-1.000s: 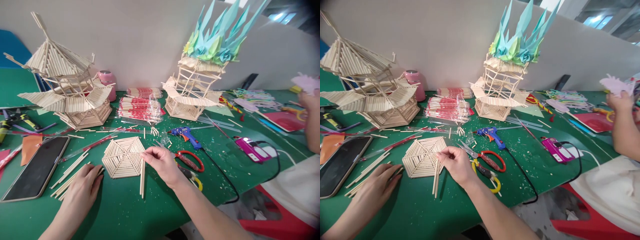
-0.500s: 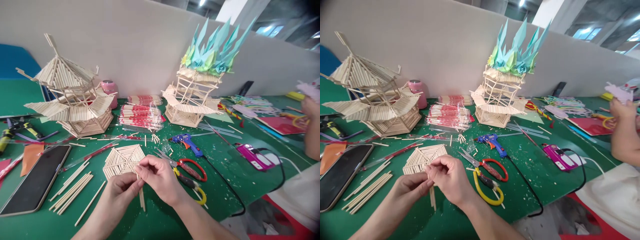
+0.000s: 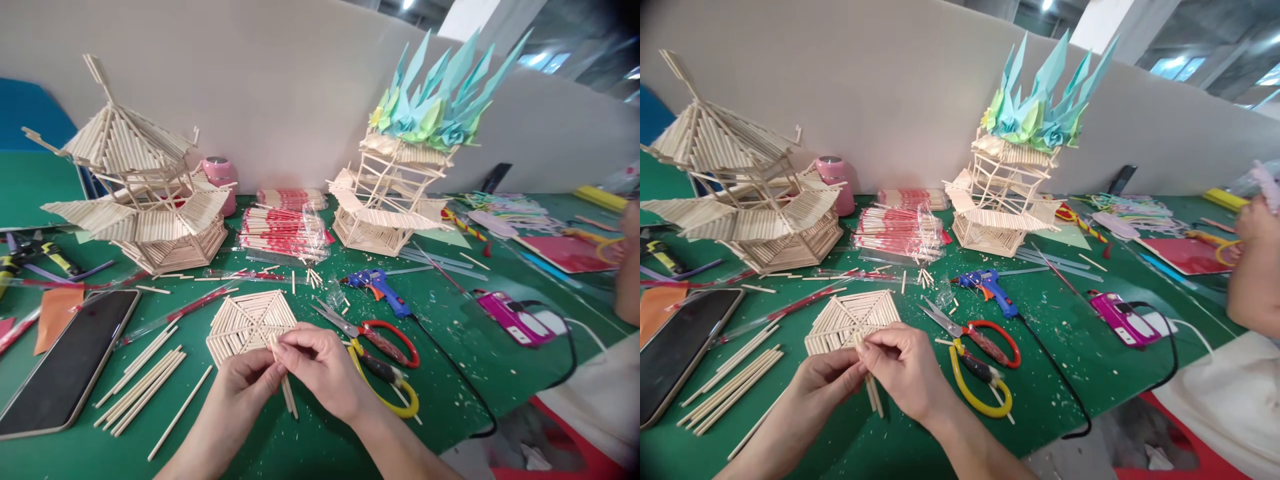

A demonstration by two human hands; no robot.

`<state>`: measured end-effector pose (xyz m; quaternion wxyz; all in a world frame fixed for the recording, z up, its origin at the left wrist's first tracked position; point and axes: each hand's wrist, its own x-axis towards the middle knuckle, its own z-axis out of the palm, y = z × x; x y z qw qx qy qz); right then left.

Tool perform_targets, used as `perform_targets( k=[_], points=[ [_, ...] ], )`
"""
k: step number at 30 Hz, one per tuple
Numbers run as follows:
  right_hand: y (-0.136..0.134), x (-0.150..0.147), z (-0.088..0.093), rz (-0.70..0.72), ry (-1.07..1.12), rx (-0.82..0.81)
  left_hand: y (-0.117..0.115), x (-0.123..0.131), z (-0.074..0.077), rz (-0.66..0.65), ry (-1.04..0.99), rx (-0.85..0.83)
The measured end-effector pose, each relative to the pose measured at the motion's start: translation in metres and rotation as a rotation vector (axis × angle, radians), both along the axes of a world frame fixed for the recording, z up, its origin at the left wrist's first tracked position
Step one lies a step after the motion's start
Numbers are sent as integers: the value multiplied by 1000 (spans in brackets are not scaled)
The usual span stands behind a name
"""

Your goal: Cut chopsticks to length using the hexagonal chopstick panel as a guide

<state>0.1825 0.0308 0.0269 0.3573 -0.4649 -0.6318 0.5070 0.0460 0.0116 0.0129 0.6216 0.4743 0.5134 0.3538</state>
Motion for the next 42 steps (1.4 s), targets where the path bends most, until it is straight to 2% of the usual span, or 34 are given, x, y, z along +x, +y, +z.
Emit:
perform_targets(
  k=[7,10,14,20,22,24,26,28,30,32,33,35,37,40,42],
  points=[
    [1,-2,1,-5,4,-24,-1,-1,2,41,-31,-37],
    [1,0,3,-26,-2,-24,0,-4,2,159,-195,-126],
    [-4,7,5,-22,-125,23,3,-6,3,329,-389,-192],
    [-13,3,3,61,-235,9,3,-1,3,390,-402,-208],
    [-14,4,3,77,-214,-9,0,-3,3,335,-320,-170],
    [-14,10,5,91,-217,-34,-6,-8,4,277,-116,-74],
    [-14,20,6,104,-281,-28,-14,-16,6,262,201,126],
    [-15,28,7,143,-424,22,-22,-22,9,216,504,437],
    [-19,33,8,255,-592,120,-28,-23,10,20,700,742],
    [-24,34,8,391,-749,262,-31,-18,9,-229,845,909],
    [-26,33,9,447,-817,330,-32,-14,7,-358,889,928],
    [-30,32,12,506,-930,431,-30,-6,3,-554,895,835],
    [-30,32,17,530,-993,479,-28,0,-3,-619,803,677],
    [-24,37,24,471,-978,499,-22,3,-5,-491,565,531],
    [-17,43,26,280,-884,492,-16,4,-1,-333,418,419]
  ],
)
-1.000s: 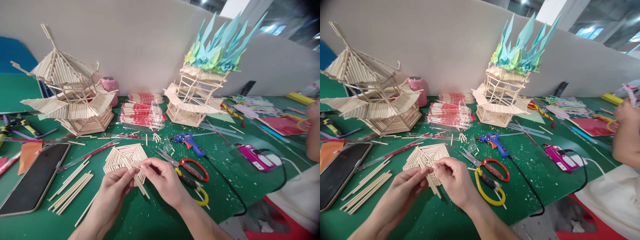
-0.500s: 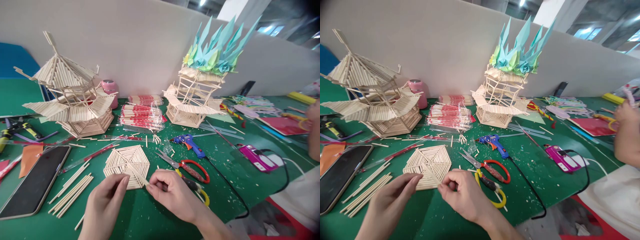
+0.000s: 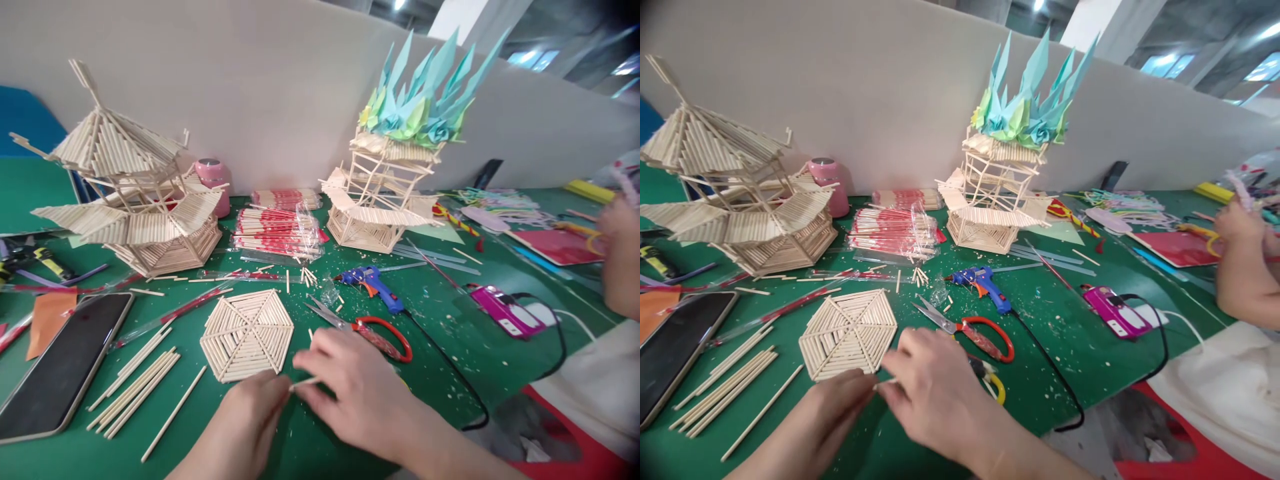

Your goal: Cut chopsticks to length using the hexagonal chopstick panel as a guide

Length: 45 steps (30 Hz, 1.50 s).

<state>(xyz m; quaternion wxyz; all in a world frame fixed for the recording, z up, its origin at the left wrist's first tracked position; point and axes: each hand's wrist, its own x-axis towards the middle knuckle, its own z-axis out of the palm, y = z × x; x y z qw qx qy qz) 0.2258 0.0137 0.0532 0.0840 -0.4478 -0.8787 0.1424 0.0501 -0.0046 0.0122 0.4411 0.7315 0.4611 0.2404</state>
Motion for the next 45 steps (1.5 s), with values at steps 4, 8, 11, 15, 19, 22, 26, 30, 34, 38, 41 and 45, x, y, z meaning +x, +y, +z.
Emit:
perform_targets(
  k=[4,8,11,15,19,22,26,30,34,38,41,45],
  points=[
    [9,1,-9,-322,471,-74,10,6,13,291,-363,-414],
    [8,-19,-28,-352,876,-506,12,15,11,395,-759,-677],
    [7,-33,-36,-372,1043,-655,9,17,1,415,-815,-721],
    [8,-40,-37,-420,1075,-655,5,16,-8,403,-765,-692],
    [10,-39,-38,-441,1039,-642,4,16,-9,399,-750,-692],
    [12,-38,-39,-466,998,-581,6,16,-5,374,-807,-764],
    [14,-38,-40,-460,963,-606,8,14,-2,344,-876,-862],
    [15,-39,-41,-455,983,-619,8,12,-2,353,-954,-932],
    [14,-42,-41,-448,1067,-731,8,12,-3,369,-1006,-941],
    [13,-43,-41,-427,1133,-787,8,11,-3,372,-999,-930],
    [14,-43,-42,-417,1141,-791,8,12,-4,363,-990,-904],
    [13,-42,-44,-400,1155,-798,8,13,-7,348,-986,-873]
  ],
)
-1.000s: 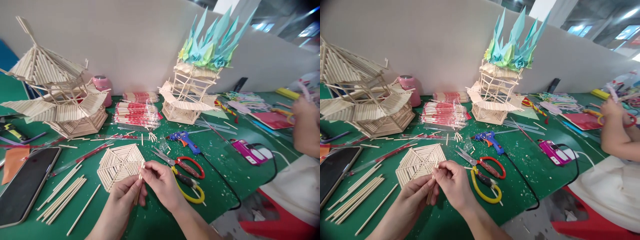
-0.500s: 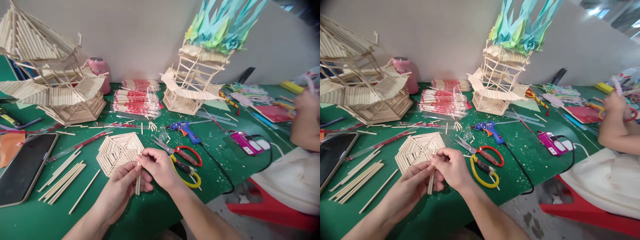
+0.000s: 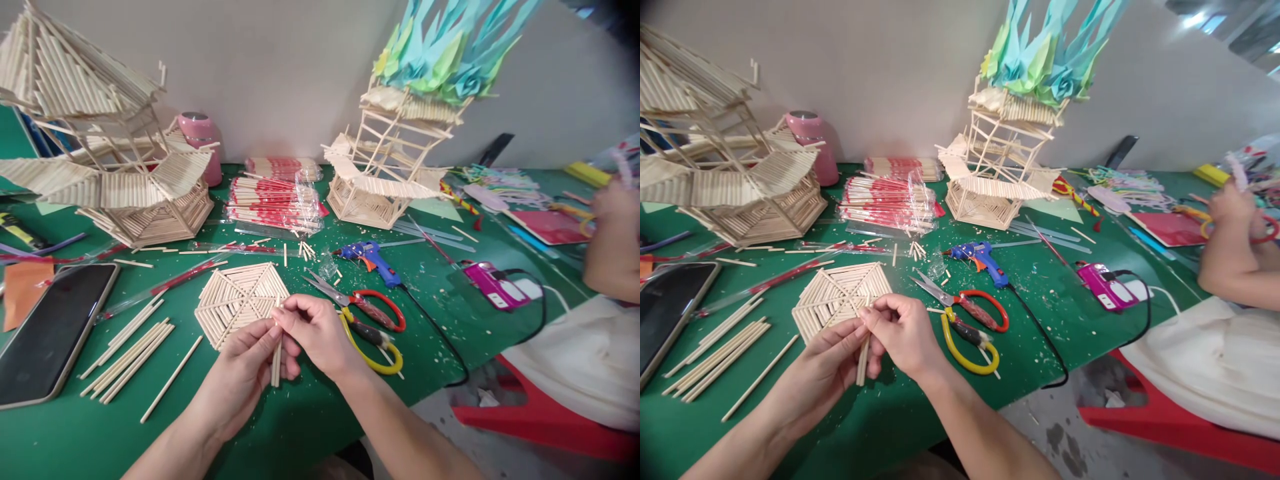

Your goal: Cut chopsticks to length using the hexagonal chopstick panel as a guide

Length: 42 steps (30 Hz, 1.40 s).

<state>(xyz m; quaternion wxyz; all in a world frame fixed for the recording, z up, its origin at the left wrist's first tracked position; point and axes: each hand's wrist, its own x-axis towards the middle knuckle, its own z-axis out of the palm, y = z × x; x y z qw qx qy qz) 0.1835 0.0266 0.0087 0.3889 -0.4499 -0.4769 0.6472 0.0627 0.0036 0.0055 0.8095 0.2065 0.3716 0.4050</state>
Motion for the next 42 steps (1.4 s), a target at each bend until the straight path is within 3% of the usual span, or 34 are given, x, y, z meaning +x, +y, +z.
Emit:
perform_targets(
  k=[4,8,14,22,27,35,38,42],
  points=[
    [-4,1,-1,-26,-107,70,-2,1,-1,12,40,-8],
    [-11,4,1,-99,-315,251,-4,3,1,33,59,23],
    [-18,10,7,-133,-408,400,-8,7,-5,46,123,134],
    [-18,12,5,-107,-300,247,-10,7,-10,-18,236,235],
    [-19,11,4,-163,-417,370,-10,7,-10,-4,254,211],
    [-21,11,10,-99,-407,360,-10,5,-7,13,265,228],
    [-22,26,12,-107,-525,417,-9,5,-4,47,233,154],
    [-23,73,6,-237,-809,445,-8,5,-3,81,182,65]
  ],
)
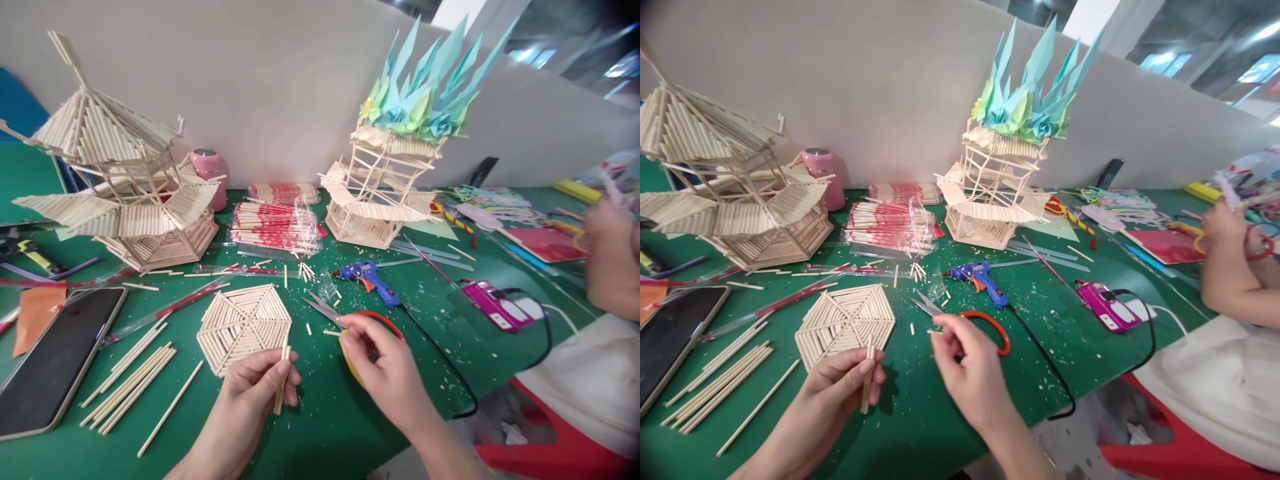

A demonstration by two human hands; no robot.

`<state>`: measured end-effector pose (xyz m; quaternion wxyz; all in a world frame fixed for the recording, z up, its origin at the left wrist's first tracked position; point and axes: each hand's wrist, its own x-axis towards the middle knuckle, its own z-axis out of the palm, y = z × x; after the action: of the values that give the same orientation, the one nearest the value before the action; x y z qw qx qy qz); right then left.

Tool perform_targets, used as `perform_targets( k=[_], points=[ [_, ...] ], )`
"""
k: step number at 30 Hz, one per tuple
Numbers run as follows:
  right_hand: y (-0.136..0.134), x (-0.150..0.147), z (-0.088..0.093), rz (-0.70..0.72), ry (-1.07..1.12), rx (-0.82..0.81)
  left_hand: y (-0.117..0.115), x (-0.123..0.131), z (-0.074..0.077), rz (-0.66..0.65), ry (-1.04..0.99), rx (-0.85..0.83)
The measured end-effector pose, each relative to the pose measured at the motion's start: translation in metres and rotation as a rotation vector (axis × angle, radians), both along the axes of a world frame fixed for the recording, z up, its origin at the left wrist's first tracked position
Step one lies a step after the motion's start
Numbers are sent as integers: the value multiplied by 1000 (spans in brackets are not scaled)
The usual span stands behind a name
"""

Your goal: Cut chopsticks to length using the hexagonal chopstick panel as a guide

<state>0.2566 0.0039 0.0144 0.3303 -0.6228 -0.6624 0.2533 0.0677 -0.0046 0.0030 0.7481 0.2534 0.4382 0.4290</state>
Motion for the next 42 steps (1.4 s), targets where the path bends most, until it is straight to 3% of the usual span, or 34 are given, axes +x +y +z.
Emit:
perform_targets(
  k=[2,7,16,21,28,31,34,38,42],
  points=[
    [-2,27,-7,-78,-189,49,0,0,0,0,-26,-15],
    [-9,65,-20,-28,-494,84,0,0,2,-2,-52,-19],
    [8,74,-8,143,-655,-101,1,0,11,-3,-12,9],
    [16,74,-7,198,-677,-73,-2,-1,12,-7,2,8],
    [7,74,-18,150,-670,-8,-3,-4,13,-1,12,6],
    [3,77,-15,98,-567,37,-3,-5,14,2,16,6],
    [1,77,-6,19,-316,37,-2,-6,14,10,20,8],
    [-1,71,8,-45,164,-230,1,-7,16,21,15,26],
    [-9,59,15,24,499,-478,7,-7,20,31,3,45]
  ],
)
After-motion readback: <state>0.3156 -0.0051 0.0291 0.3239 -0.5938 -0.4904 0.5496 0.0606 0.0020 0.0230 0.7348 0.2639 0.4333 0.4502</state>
